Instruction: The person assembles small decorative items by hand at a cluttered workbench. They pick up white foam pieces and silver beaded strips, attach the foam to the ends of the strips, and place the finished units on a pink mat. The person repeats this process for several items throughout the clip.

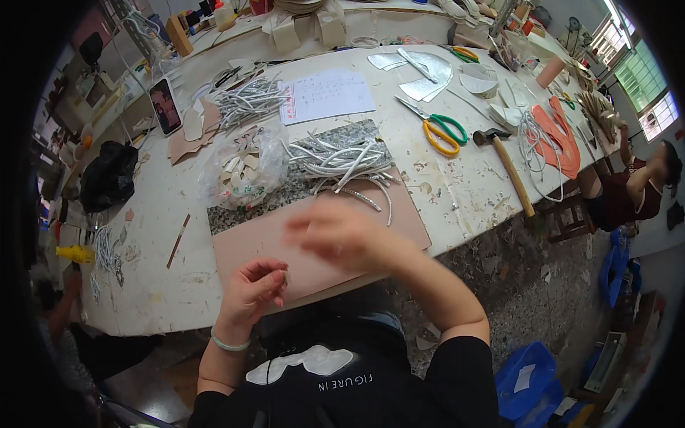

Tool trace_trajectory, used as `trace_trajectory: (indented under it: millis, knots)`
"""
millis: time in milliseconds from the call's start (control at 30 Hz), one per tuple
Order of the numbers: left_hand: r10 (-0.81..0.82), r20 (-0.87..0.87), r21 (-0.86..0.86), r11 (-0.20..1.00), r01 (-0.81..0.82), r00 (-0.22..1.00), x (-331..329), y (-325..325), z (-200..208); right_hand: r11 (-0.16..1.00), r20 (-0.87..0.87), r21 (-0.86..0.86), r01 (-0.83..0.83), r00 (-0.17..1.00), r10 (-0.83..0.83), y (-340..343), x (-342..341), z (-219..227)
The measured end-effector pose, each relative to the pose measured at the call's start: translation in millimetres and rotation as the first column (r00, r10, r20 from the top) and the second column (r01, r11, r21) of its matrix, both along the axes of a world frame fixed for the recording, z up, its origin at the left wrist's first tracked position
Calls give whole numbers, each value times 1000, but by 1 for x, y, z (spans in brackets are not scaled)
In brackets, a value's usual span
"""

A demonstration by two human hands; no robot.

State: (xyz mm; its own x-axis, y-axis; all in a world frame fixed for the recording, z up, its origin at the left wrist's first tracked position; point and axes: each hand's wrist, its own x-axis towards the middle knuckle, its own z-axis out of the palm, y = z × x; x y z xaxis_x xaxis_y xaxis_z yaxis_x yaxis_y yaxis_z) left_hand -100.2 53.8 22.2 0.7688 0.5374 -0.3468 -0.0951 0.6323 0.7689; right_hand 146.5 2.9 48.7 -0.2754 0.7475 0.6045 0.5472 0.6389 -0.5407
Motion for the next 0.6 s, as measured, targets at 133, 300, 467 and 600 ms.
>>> trace_trajectory:
  millis: [133,300,467,600]
  knots:
    - [115,-9,24,993,-115,993,-2,0,8,905,310,160,394,850,-425,42,51,10]
    - [224,58,131,964,-230,973,-13,0,11,903,585,79,422,714,-385,56,70,0]
    - [278,143,162,940,-299,950,-20,7,12,938,357,116,327,867,-346,48,51,22]
    - [344,131,124,925,-359,930,-15,8,18,935,323,74,348,879,-352,39,34,42]
